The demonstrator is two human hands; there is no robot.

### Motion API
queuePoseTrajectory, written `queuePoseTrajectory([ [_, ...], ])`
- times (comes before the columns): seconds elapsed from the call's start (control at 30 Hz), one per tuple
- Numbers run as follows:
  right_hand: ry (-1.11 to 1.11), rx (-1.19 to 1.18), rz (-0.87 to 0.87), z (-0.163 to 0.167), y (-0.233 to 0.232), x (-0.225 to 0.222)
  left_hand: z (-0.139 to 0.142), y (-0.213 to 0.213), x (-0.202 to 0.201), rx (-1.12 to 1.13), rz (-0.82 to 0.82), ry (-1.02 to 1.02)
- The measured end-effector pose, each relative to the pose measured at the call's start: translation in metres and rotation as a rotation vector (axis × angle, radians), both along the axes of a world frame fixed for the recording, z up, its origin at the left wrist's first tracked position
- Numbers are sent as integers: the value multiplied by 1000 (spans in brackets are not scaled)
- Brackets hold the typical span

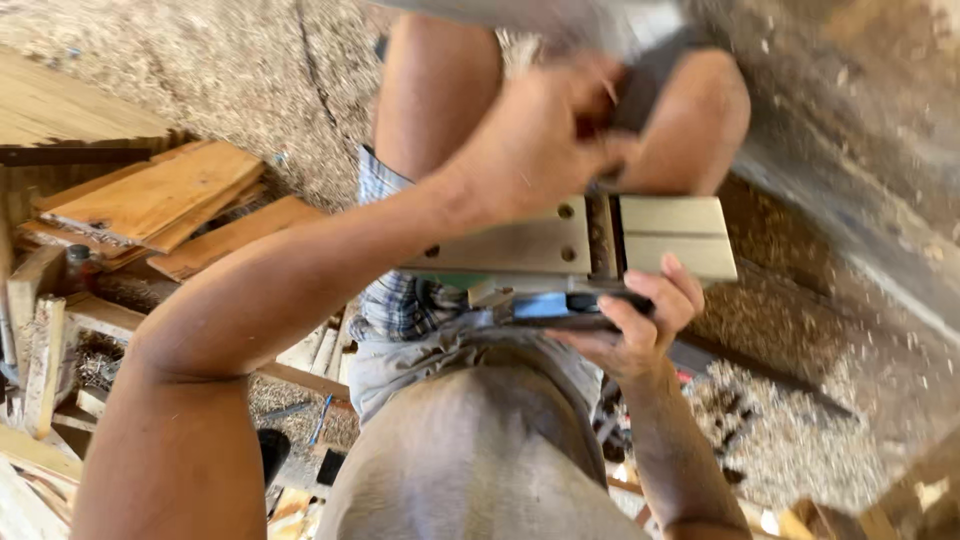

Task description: The person adjusts a metal hand plane resting on their lap, using a hex key to tighten screws and a try square to check alignment. They repeatedly loosen and tighten the mechanism while seated on the floor.

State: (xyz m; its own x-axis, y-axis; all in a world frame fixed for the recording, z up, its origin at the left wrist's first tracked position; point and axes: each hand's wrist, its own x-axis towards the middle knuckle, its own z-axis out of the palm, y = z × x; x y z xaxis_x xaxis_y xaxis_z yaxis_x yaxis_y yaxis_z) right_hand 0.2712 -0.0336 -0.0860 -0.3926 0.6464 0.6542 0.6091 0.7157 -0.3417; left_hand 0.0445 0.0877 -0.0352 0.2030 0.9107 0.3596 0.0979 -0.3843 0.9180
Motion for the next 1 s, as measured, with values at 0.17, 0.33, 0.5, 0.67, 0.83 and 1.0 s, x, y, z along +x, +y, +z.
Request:
queuePoseTrajectory([
  [0.17,-20,-42,18,-10,-5,8,-4,-6,17,-50,-76,499],
  [0.33,-27,-109,37,-12,-9,14,-15,-9,23,-41,-131,605],
  [0.5,-33,-107,43,-14,-9,15,-17,-9,25,64,-94,607],
  [0.67,-31,-103,41,-15,-10,15,-18,-7,26,26,-123,650],
  [0.83,-29,-96,40,-15,-9,14,-18,-7,25,46,-127,661],
  [1.0,-7,-84,34,-16,-9,13,-12,-12,19,35,-57,508],
])
